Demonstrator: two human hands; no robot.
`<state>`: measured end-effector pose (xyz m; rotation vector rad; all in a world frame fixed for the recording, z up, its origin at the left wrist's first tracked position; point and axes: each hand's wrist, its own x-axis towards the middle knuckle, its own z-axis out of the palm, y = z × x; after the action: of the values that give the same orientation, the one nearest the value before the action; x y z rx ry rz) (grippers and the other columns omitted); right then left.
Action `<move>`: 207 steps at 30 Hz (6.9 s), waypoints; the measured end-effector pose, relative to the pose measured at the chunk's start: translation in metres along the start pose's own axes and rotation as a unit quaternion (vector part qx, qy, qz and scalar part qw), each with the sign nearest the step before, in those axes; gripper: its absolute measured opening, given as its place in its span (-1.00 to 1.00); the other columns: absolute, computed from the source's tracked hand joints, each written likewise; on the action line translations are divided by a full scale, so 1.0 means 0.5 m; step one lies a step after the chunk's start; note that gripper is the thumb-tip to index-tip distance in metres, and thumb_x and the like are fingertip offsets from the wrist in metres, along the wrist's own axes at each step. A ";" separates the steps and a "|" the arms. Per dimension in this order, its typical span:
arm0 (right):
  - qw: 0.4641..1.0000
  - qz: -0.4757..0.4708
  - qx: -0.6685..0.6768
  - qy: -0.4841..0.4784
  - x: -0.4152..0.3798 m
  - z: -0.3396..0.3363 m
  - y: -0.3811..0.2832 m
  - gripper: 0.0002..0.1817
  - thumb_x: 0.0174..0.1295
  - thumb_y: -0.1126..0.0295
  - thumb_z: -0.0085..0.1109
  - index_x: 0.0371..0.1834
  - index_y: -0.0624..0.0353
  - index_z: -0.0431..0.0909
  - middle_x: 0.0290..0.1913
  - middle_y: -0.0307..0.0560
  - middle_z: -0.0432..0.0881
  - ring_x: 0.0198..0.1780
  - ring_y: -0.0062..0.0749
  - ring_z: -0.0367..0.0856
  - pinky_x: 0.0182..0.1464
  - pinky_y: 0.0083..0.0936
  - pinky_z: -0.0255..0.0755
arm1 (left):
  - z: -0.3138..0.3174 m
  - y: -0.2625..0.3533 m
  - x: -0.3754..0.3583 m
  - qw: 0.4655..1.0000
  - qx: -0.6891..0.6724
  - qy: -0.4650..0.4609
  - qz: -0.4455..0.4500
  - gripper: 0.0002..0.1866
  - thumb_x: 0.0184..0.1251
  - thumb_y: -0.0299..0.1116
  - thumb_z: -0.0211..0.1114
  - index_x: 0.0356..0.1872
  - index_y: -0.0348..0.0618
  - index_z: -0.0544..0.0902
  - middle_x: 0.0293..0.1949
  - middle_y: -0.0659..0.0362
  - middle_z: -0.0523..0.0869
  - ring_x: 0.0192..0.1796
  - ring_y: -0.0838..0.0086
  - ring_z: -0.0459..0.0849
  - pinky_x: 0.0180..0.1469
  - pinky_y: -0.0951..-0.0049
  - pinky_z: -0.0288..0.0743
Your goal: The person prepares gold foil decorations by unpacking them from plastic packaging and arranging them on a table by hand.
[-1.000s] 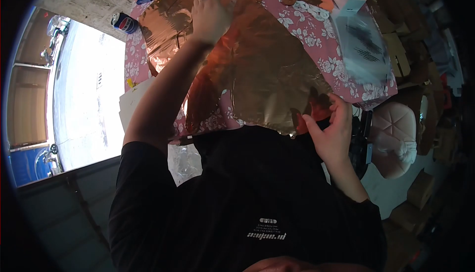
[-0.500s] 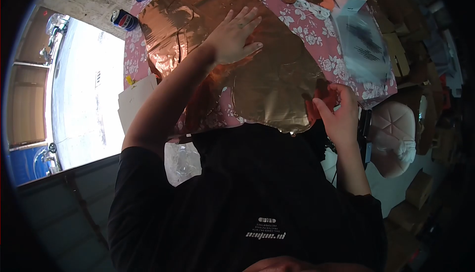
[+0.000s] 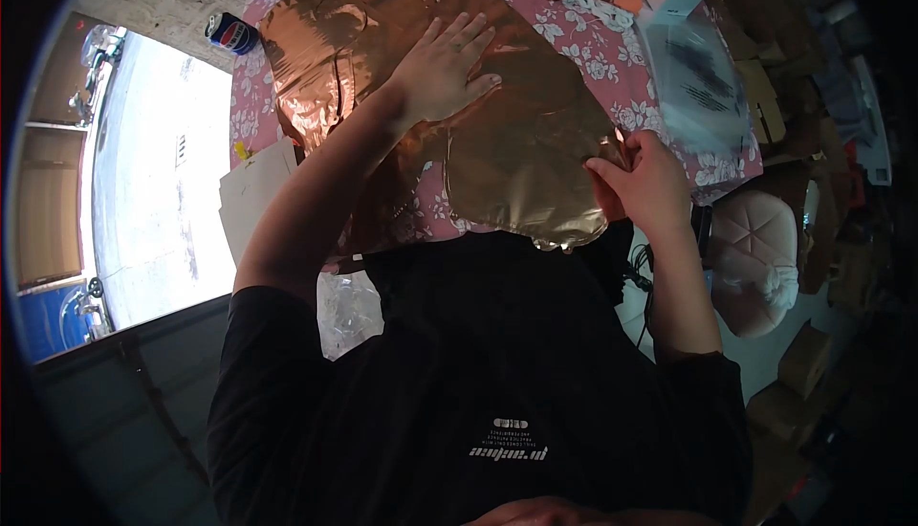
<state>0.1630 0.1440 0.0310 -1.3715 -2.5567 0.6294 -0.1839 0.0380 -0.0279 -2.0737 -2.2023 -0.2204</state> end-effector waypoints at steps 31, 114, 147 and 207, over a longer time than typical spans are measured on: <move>0.857 0.028 0.450 -0.249 0.033 -0.042 -0.047 -0.43 0.38 0.65 0.46 0.45 0.36 0.54 0.26 -0.07 0.76 0.24 -0.45 0.75 0.32 -0.41 0.65 | 0.014 -0.003 -0.006 0.999 0.017 0.033 -0.001 -0.11 0.73 0.32 0.03 0.77 -0.17 0.31 0.81 -0.03 0.25 0.85 0.08 0.14 0.85 -0.07 -0.07; 0.798 0.124 0.590 -0.003 -0.096 0.062 0.002 -0.36 0.41 0.62 0.46 0.54 0.27 0.48 0.42 -0.04 0.65 0.32 -0.37 0.71 0.34 -0.33 0.68 | 0.031 -0.009 -0.007 0.999 0.030 0.045 -0.007 -0.09 0.73 0.35 0.02 0.77 -0.17 0.30 0.80 -0.07 0.26 0.85 0.04 0.13 0.85 -0.06 -0.07; 0.955 -0.225 0.123 0.147 -0.115 0.069 -0.087 -0.77 0.31 0.53 0.50 0.00 0.24 0.73 -0.17 -0.03 0.83 -0.22 -0.10 0.81 -0.16 -0.21 0.67 | 0.019 -0.004 -0.012 0.999 0.024 0.040 -0.010 -0.11 0.73 0.33 0.01 0.76 -0.19 0.33 0.80 -0.05 0.26 0.85 0.05 0.13 0.85 -0.04 -0.05; 0.932 -0.358 0.055 0.021 0.133 0.172 -0.164 -0.32 0.53 0.60 0.07 0.73 0.31 0.28 0.74 0.21 0.36 0.74 0.13 0.32 0.67 -0.10 0.41 | 0.023 -0.010 -0.013 0.998 0.048 0.042 0.007 -0.18 0.66 0.07 0.15 0.78 -0.16 0.29 0.82 -0.02 0.24 0.84 0.07 0.15 0.84 -0.10 -0.01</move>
<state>0.0345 0.1346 -0.0128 -0.3407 -2.6597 0.5690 -0.1882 0.0331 -0.0405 -1.9903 -2.1070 -0.1925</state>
